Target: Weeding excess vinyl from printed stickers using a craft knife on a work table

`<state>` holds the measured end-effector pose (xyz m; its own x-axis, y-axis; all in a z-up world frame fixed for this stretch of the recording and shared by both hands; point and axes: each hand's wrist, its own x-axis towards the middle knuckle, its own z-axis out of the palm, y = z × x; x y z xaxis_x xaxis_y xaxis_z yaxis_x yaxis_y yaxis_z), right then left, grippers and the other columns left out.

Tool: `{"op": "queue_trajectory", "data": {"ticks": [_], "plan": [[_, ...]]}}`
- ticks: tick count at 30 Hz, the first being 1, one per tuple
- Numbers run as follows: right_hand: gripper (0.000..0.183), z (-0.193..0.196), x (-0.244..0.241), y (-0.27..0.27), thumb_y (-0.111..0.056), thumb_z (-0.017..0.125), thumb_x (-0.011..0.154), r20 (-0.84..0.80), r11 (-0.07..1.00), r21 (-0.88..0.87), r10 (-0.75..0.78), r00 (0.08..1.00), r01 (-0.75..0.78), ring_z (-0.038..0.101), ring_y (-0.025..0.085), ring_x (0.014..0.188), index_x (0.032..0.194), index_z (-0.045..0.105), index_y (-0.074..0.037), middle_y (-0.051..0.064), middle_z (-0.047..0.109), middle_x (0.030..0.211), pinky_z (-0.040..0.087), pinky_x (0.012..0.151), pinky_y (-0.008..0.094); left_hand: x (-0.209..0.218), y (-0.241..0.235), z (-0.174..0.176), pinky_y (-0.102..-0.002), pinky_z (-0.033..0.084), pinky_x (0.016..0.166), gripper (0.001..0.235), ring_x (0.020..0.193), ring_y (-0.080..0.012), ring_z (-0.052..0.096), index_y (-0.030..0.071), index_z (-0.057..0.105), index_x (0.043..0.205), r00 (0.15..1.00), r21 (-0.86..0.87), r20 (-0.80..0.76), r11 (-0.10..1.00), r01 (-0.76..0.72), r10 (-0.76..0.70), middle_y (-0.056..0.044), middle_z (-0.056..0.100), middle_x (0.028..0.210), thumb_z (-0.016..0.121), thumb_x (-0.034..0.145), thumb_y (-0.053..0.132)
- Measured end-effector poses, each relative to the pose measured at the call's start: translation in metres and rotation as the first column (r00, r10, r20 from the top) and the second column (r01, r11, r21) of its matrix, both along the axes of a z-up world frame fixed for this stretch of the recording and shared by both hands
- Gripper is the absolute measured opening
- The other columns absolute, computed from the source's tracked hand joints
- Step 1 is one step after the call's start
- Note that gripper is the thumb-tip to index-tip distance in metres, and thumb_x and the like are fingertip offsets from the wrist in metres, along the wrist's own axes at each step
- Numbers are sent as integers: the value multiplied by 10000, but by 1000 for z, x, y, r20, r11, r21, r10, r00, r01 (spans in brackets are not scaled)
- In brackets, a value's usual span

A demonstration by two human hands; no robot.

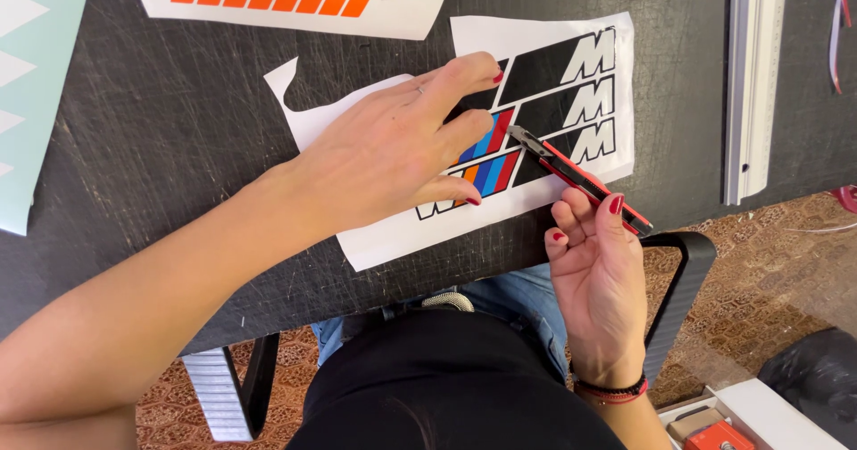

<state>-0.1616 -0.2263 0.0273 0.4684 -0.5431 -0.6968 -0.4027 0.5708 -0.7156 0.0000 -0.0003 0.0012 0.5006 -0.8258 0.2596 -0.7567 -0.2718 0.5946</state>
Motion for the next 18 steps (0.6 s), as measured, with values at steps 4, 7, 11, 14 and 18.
{"op": "queue_trajectory", "data": {"ticks": [4,7,11,14,18], "plan": [[323,-1,0,-1,-344,634,1033,-11,1000,-4,4,1000,-4,737,128,931,1155,680,-49,60,770,1074,542,697,222,0,0,0,-412,585,888,737,1122,-316,656,1,588,1186,1000,10,15,1000,9,-9,-158,392,1397,949,804,517],[328,0,0,-1,-340,635,1034,7,1000,8,11,1000,-11,742,131,931,1158,681,-40,63,774,1073,530,684,216,0,-2,2,-386,591,822,761,1080,-277,659,26,587,1193,998,52,58,998,-18,15,-137,403,1372,935,791,570],[326,0,1,-1,-338,629,1036,-9,1000,3,7,1000,-7,739,129,932,1174,673,-46,62,770,1070,539,687,217,1,-2,3,-363,581,874,819,1093,-259,646,8,568,1259,997,57,69,998,-19,15,-133,408,1370,939,788,566],[335,0,0,-1,-340,638,1028,4,1000,6,15,1000,-15,738,125,934,1200,672,-53,52,771,1068,536,686,214,3,0,4,-414,548,779,864,796,-294,623,-6,506,1336,994,16,-109,1000,3,-2,-156,377,1393,964,785,477],[342,1,1,-1,-337,640,1024,-5,1000,10,14,1000,-14,740,136,950,1205,672,-49,61,769,1083,543,692,221,8,9,10,-439,483,1125,396,1412,-403,568,54,356,1385,793,-358,-604,916,-183,-77,-180,373,1438,455,1018,-57]]}}
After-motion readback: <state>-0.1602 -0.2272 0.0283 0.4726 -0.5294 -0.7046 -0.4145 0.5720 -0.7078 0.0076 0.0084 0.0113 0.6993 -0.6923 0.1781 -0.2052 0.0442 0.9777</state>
